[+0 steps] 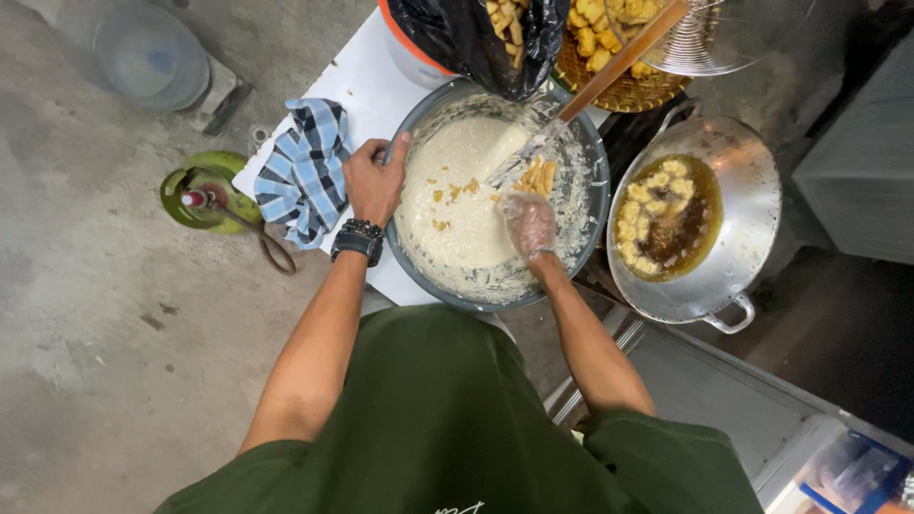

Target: The person transfers fried potato wedges from a basket into a black plastic bag, then repeatedly scoops batter-coated potato strips from a mixing bowl and drops them into a wok of hot oil to fry. The person uses a metal spider strainer to lift finished wedges and a wooden spatula to manage the batter.

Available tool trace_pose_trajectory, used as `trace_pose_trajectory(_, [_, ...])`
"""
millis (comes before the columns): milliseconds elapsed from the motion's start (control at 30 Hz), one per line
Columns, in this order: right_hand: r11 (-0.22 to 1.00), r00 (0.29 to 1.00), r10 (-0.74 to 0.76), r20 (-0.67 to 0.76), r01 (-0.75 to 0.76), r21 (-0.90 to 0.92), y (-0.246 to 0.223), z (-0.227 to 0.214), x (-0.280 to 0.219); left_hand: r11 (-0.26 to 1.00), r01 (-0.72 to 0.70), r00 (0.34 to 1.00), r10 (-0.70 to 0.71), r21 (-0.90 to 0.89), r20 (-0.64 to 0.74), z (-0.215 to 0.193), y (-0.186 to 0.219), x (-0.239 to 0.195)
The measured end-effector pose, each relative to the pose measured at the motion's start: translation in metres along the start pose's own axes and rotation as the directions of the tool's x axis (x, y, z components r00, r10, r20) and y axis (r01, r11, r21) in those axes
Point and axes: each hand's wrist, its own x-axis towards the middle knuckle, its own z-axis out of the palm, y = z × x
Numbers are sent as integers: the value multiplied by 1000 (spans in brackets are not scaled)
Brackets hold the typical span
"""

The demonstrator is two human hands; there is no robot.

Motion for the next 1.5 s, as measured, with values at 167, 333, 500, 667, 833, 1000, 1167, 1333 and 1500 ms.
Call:
trace_pose_trajectory(167, [940, 942, -164, 294, 239, -243, 38, 61, -25, 1000, -10, 1000, 10, -14, -9, 0, -3, 0])
trace_pose_trajectory(333, [928, 932, -333, 145, 352, -125, 37, 116, -55, 1000, 25, 1000, -25, -9, 2, 0, 1, 1])
trace_pose_trajectory(500, [996, 944, -44, 326, 68, -60, -9, 119, -64, 1000, 2, 1000, -2, -18, -3, 1, -2, 2])
trace_pose_trajectory(667, [956, 926, -236, 293, 275, -98, -3, 120, -82, 1000, 27, 1000, -27, -6, 14, 1, -3, 2])
trace_pose_trajectory(833, [996, 977, -19, 211, 38, -86, -25, 127, -75, 998, 56, 998, -56, -7, 25, -1, 2, 1])
trace_pose_trajectory(1000, [976, 904, -137, 404, 193, -100, -63, 100, -67, 999, 49, 998, -49, 2, 31, 0, 1, 2])
trace_pose_trajectory(1167, [958, 867, -100, 487, 216, -189, -74, 96, -62, 999, 49, 999, -49, -3, 22, -1, 5, 0])
trace_pose_trajectory(1333, [952, 907, -84, 413, 195, -236, -67, 108, -67, 996, 94, 994, -94, -1, 49, -3, 10, -2])
trace_pose_trajectory(1500, [978, 685, 161, 710, -208, -22, -74, 79, -36, 995, 75, 997, -77, 69, 20, 4, 2, 0])
